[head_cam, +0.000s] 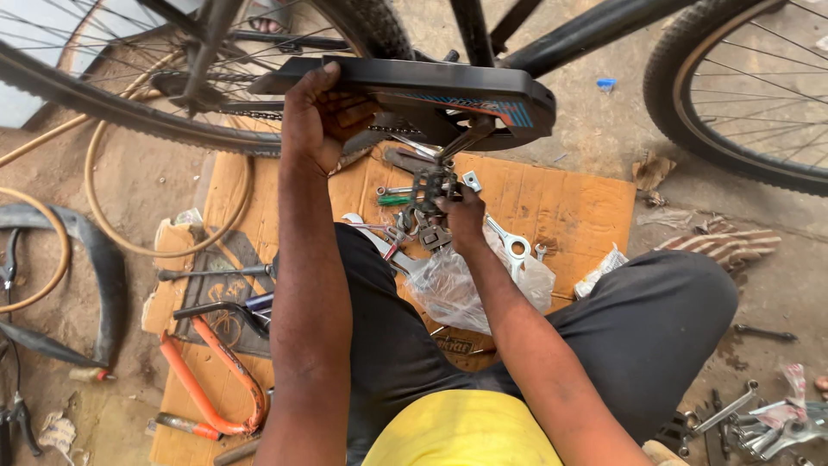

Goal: The person sits on the floor and repairs a bicycle. They unpack a new chain guard, fit it onto the frame, and then use a wrench to tighten the pedal and crankset bolts.

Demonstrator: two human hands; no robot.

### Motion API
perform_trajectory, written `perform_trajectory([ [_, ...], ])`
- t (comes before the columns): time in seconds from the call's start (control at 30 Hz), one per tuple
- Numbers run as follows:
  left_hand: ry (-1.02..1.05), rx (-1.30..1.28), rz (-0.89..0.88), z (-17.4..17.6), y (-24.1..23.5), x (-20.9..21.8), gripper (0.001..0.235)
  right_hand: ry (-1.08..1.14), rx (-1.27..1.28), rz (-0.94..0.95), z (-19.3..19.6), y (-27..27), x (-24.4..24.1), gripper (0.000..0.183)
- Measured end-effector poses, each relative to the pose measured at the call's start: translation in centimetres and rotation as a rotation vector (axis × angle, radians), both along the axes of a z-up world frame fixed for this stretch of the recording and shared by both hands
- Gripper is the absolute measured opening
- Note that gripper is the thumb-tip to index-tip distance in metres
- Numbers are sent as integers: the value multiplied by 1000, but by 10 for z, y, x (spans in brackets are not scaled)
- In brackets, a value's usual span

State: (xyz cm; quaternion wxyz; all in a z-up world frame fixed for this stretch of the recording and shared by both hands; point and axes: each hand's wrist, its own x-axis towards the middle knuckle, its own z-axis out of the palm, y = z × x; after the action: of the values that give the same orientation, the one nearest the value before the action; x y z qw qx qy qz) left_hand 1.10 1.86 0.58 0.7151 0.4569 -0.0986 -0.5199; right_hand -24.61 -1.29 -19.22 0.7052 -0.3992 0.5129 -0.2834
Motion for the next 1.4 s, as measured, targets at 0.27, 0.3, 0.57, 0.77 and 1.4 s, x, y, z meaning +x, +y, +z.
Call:
perform_trajectory([
  [0.27, -13, 2, 30, 3, -1, -8, 34, 23, 73, -230, -58, -27, -48, 33],
  [0.3, -19, -5, 40, 2, 1, -7, 34, 40, 89, -282, -64, -31, -58, 32],
  [0.57, 33, -36, 64, -2, 3, -4, 30, -553, 74, -856, 18, -111, -146, 29],
  [0.77, 59, -28, 51, -3, -1, -6, 26, -531, -670, -703, 177, -92, -121, 30],
  [1.4, 57, -81, 118, -20, -9, 10, 42, -31, -856, 1, 175, 58, 86, 69],
])
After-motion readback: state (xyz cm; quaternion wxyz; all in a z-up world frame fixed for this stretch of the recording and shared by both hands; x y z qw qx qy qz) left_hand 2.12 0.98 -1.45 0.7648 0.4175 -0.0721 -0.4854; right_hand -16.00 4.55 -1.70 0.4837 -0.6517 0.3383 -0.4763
